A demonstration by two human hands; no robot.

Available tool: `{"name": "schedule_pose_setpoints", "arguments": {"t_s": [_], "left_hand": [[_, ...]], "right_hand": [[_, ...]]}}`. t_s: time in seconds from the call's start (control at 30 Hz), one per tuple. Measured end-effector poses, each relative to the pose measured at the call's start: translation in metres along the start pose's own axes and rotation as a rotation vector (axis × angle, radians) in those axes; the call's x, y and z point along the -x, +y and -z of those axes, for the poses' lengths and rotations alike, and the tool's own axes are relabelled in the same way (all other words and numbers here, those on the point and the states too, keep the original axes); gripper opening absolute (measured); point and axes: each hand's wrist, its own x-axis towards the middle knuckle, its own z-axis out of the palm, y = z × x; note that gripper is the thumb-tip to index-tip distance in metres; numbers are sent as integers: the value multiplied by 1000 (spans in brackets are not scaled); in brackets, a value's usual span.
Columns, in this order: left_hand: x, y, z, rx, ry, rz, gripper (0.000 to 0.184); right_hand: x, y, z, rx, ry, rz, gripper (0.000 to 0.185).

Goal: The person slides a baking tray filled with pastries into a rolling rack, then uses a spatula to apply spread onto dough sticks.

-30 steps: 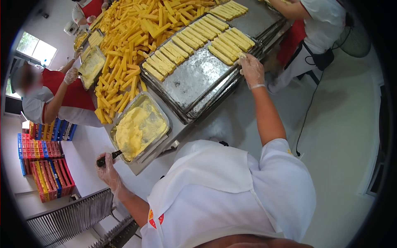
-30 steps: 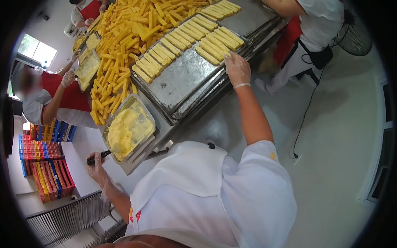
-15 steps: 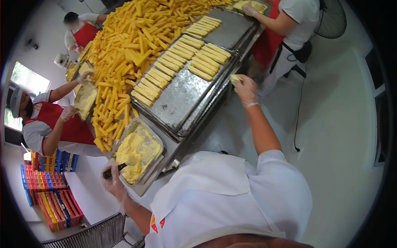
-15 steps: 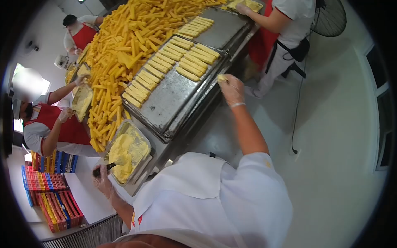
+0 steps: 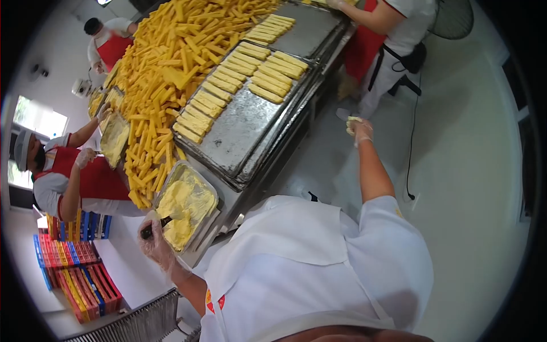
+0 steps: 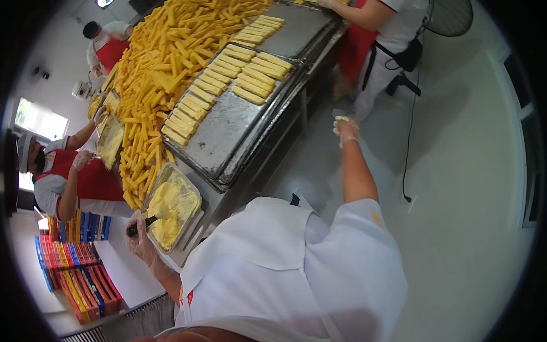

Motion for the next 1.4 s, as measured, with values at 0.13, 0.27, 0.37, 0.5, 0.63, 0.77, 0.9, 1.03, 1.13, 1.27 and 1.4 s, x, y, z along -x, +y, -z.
{"name": "schedule_pose_setpoints", "arguments": {"t_s": [0.13, 0.27, 0.37, 0.5, 0.63, 0.77, 0.9, 1.03, 1.13, 1.27, 1.4], "left_hand": [[3, 6, -4, -13, -6, -19, 14], [11, 18, 7, -124, -1, -3, 15], [15, 35, 16, -174, 88, 26, 15], [19, 37, 36, -121, 113, 47, 13], [21, 50, 60, -134, 109, 28, 14], [23, 53, 73, -74, 139, 55, 14], [18, 32, 88, -48, 83, 13, 15], [14, 1, 77, 32, 52, 40, 16], [17, -6, 68, 50, 58, 55, 17], [19, 6, 54, 16, 149, 78, 16], [32, 21, 23, -14, 336, 156, 16]], "right_hand": [[2, -23, 2, -299, 21, 193, 20], [25, -95, -39, -290, -253, 515, 22], [92, -163, -102, -183, -368, 627, 22], [153, -194, -193, -66, -635, 810, 26], [179, -195, -293, 167, -829, 880, 32], [189, -182, -361, 445, -652, 956, 40], [195, -146, -392, 483, -870, 863, 51], [223, -139, -385, 881, -869, 1064, 60], [213, -150, -386, 881, -866, 1029, 63], [156, -178, -412, 780, -794, 983, 64], [98, -199, -448, 564, -811, 906, 75]]}}
